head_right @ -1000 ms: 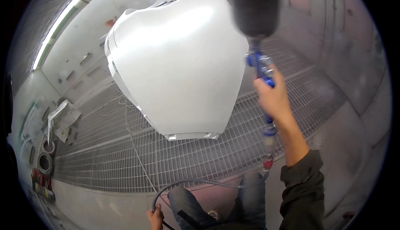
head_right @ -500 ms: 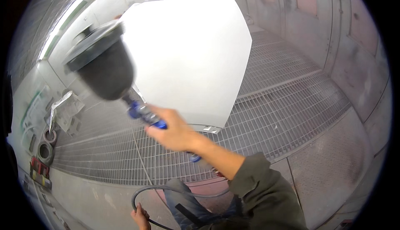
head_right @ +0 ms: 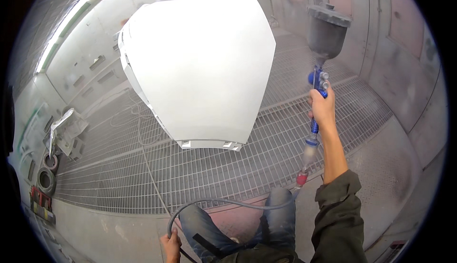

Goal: The person uses a spray gun to apply white paint to a car hood and a front bumper inside a paint booth. The person moves around the parts to cover all surfaces, including edges and recessed areas.

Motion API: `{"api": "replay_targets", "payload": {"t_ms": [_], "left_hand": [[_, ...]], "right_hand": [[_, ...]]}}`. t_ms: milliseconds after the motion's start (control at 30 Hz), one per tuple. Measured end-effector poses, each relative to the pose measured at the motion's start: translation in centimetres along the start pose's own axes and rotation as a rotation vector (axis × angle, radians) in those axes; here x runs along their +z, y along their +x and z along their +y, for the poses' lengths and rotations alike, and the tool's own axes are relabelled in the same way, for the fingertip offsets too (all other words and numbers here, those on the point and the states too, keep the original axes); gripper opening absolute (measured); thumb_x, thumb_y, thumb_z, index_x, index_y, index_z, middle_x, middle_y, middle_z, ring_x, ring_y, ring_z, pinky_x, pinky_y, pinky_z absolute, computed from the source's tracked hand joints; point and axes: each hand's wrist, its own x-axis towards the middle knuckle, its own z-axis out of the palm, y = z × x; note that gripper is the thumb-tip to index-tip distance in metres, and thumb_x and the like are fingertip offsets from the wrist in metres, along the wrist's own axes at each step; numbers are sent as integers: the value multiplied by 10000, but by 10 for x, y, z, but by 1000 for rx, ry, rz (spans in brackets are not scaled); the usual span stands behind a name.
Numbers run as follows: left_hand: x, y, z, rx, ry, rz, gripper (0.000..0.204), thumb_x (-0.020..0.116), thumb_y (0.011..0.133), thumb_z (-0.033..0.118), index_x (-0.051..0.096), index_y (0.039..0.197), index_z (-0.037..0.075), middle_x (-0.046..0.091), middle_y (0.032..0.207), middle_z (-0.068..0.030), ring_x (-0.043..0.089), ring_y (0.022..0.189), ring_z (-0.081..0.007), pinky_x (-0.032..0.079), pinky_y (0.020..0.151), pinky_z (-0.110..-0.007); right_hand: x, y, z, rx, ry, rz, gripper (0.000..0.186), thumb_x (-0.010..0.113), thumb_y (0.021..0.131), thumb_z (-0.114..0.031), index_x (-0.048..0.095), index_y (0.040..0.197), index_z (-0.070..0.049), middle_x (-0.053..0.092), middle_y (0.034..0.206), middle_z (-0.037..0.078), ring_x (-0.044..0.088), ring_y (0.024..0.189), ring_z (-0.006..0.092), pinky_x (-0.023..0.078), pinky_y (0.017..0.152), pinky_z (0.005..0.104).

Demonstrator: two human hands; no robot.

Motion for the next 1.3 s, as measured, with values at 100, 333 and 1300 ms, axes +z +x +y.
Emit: {"api": "replay_targets", "payload": {"t_ms": [100, 333, 1300], "left_hand": [[1, 5, -2, -41, -122, -1, 424, 614, 924, 259, 409, 578, 127, 370, 472, 45, 332, 378, -59, 213, 362, -241], [-37, 8, -13, -69, -255, 187, 420, 588, 932, 247, 337, 606, 158, 298, 478, 71, 276, 361, -47, 171, 335, -235], [-42, 24, -49, -23, -125, 186, 332, 603, 926, 277, 501, 651, 122, 407, 503, 30, 362, 401, -79, 298, 386, -264]], "right_hand": [[13, -26, 4, 20, -3, 6, 257, 519, 808, -114, 556, 1055, -58, 470, 640, -8, 435, 483, 73, 356, 377, 227], [112, -148, -22, -115, 85, -557, 700, 522, 797, -20, 320, 1465, -81, 547, 821, 36, 552, 719, 114, 473, 655, 268], [57, -170, 88, 316, 278, -215, 165, 533, 755, -43, 541, 920, -44, 499, 614, 5, 430, 396, 89, 373, 354, 238]]}}
